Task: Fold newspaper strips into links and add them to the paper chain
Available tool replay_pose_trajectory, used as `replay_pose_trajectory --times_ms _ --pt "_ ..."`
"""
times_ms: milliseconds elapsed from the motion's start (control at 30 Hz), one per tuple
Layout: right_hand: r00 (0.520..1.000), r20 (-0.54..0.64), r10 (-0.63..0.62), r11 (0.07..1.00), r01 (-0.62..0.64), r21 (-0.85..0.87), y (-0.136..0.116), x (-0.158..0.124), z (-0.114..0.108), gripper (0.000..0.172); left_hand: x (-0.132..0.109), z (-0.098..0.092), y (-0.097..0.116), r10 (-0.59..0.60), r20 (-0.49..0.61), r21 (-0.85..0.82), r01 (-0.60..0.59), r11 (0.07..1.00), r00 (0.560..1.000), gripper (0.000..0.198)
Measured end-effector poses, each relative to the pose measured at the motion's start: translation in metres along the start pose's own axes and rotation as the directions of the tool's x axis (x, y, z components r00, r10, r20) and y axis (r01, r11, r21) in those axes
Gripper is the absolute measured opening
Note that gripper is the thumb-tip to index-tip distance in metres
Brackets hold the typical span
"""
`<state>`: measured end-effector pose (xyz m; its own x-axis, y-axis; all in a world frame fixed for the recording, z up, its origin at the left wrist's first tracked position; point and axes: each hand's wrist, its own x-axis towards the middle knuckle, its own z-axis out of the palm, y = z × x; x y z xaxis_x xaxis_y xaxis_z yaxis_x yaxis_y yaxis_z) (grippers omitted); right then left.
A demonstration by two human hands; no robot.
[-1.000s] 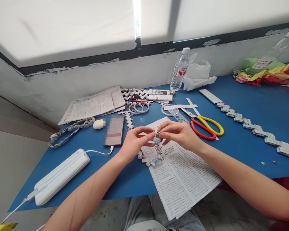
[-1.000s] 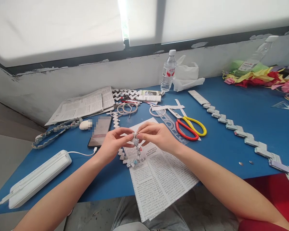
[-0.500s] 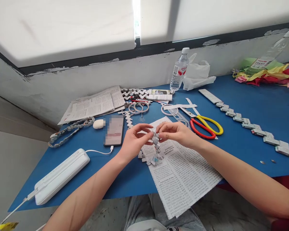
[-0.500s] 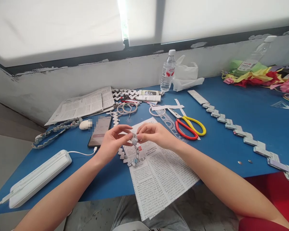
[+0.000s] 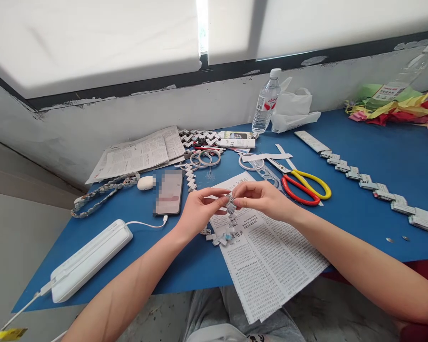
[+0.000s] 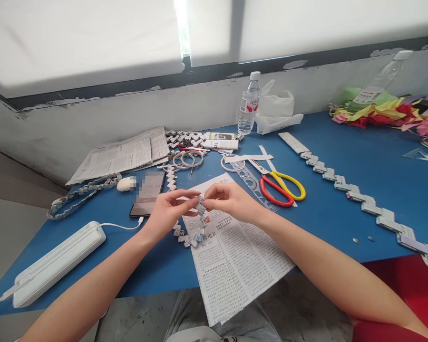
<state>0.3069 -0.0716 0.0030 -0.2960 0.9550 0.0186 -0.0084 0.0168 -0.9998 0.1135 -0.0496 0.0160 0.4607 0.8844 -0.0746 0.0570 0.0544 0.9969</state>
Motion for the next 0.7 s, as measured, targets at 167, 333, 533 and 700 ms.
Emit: replay_pose_trajectory --times_ms 167,333,533,700 --pt "1.0 -0.023 -0.015 0.999 0.014 -0.043 0.0 -0.0009 0.0013 0.018 -0.0006 0.0022 -0.0003 0.019 -0.006 0.008 -0.019 1.0 1.0 0.026" --pt "0.997 -0.076 -0.008 0.995 0.001 -0.102 -0.0022 -0.0024 0.004 0.014 -0.0023 0.0031 -0.0031 0.081 -0.002 0.042 -0.081 0.996 0.997 0.02" --pt "0.994 -0.105 -0.023 0.998 0.016 -0.064 -0.0045 -0.0036 0.0075 0.019 -0.0002 0.0022 -0.0025 0.044 0.006 -0.013 -0.044 0.999 0.999 0.018" --pt "0.994 -0.106 -0.034 0.999 0.032 -0.021 -0.0051 -0.0041 0.0079 0.019 0.0028 0.0002 -0.0025 0.01 0.049 -0.079 -0.006 0.997 0.999 0.017"
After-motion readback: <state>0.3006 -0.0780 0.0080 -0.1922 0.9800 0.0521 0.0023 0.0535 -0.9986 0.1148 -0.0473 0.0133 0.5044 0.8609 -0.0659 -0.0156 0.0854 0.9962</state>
